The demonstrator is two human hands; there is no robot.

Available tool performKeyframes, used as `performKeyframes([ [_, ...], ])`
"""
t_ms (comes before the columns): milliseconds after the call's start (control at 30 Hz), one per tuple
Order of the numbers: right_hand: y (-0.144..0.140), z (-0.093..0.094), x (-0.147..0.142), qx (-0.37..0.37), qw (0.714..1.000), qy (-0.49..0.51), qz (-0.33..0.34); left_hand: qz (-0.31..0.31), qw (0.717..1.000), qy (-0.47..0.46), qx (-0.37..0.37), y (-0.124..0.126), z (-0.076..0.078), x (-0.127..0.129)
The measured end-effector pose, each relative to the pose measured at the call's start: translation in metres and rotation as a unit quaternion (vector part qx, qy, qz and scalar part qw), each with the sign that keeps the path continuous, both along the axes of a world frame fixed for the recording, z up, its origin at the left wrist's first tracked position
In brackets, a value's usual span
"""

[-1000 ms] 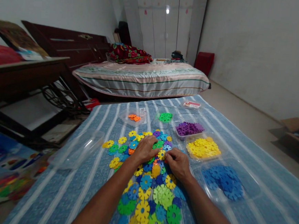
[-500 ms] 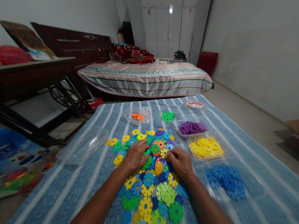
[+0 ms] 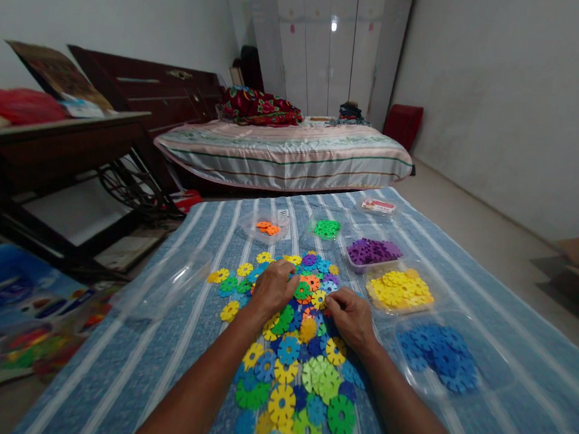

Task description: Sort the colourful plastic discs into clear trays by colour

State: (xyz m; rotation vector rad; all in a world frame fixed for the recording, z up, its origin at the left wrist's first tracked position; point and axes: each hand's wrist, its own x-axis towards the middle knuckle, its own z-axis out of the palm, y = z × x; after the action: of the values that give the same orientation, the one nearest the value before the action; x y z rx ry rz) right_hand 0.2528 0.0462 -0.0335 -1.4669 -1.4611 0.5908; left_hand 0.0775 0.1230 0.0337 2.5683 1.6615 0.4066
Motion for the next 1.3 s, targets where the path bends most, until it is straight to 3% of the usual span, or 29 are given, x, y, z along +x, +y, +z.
performKeyframes([
  [167, 0.000, 0.002, -0.001, 0.006, 1.000, -0.006, -0.005, 0.029, 0.998, 0.044, -0.031, 0.036, 0.002, 0.034],
  [333, 0.000, 0.002, -0.001, 0.003, 1.000, -0.003, -0.001, 0.020, 0.993, 0.080, -0.083, 0.059, -0.005, 0.050],
  [533, 0.000, 0.004, -0.001, -0.002, 1.000, -0.003, -0.005, 0.020, 0.994, 0.071, -0.082, 0.062, -0.014, 0.049],
  [900, 0.001, 0.003, -0.001, 0.000, 1.000, -0.009, -0.004, 0.020, 0.993, 0.020, -0.116, 0.077, -0.015, 0.034],
  [1300, 0.002, 0.001, 0.000, -0.001, 1.000, -0.016, -0.001, -0.010, 0.987, 0.098, -0.126, 0.075, 0.003, 0.047],
])
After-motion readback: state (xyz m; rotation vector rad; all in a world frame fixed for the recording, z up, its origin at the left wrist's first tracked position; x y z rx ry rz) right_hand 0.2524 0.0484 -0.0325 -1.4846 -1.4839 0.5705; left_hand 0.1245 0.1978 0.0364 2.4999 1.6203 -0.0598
